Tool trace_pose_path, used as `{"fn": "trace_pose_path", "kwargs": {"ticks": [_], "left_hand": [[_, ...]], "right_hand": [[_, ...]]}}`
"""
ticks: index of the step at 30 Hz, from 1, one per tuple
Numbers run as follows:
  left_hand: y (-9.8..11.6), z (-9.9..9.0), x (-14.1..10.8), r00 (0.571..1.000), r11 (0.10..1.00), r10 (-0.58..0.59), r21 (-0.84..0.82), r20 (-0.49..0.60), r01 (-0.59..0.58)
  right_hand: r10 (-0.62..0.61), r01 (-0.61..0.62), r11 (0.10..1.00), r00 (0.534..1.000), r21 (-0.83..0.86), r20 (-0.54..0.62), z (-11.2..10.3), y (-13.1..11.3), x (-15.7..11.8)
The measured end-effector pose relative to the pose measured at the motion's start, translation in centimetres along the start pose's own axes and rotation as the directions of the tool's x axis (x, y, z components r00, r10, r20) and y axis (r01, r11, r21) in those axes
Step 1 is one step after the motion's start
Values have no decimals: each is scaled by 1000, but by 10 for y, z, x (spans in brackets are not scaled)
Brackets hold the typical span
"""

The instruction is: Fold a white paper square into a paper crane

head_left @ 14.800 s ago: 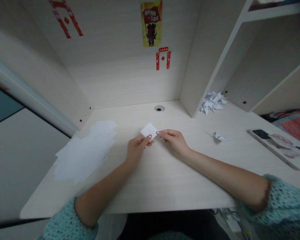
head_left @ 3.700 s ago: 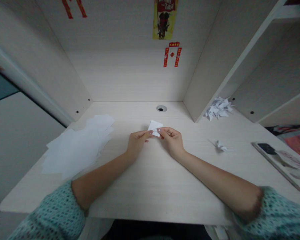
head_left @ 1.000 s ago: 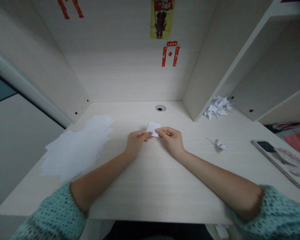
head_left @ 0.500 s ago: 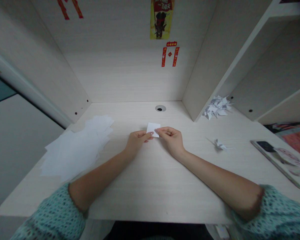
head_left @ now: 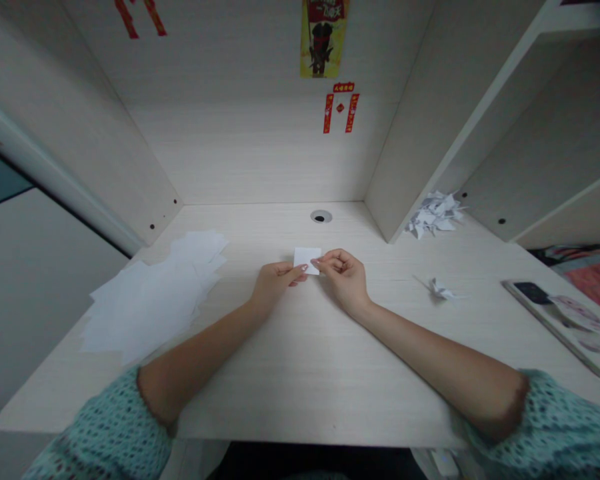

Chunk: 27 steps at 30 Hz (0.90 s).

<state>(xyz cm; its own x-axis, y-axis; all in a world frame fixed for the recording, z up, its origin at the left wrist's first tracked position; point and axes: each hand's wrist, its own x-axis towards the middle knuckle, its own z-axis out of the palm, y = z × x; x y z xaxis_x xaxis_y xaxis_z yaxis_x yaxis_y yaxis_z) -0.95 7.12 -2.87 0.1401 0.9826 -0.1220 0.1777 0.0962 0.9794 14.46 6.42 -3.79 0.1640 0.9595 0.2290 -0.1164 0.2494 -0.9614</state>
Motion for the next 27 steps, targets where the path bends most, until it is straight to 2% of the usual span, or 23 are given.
{"fn": "trace_pose_path", "kwargs": {"ticks": [6,12,19,27], "left_hand": [[1,2,0,999,1000,2,-26,45,0],[1,6,-2,999,999,39,20,19,-39],[-2,6,-7,988,985,153,88,-18,-151],[-5,6,-6,989,983,151,101,4,-151]], "right_hand": [[-10,11,999,1000,47,-13,-2,7,5],[-29,31,999,998,35,-48,-2,9,7],[67,-86,982,991,168,120,4,2,3],[92,-109,976,991,186,98,1,7,4]]}}
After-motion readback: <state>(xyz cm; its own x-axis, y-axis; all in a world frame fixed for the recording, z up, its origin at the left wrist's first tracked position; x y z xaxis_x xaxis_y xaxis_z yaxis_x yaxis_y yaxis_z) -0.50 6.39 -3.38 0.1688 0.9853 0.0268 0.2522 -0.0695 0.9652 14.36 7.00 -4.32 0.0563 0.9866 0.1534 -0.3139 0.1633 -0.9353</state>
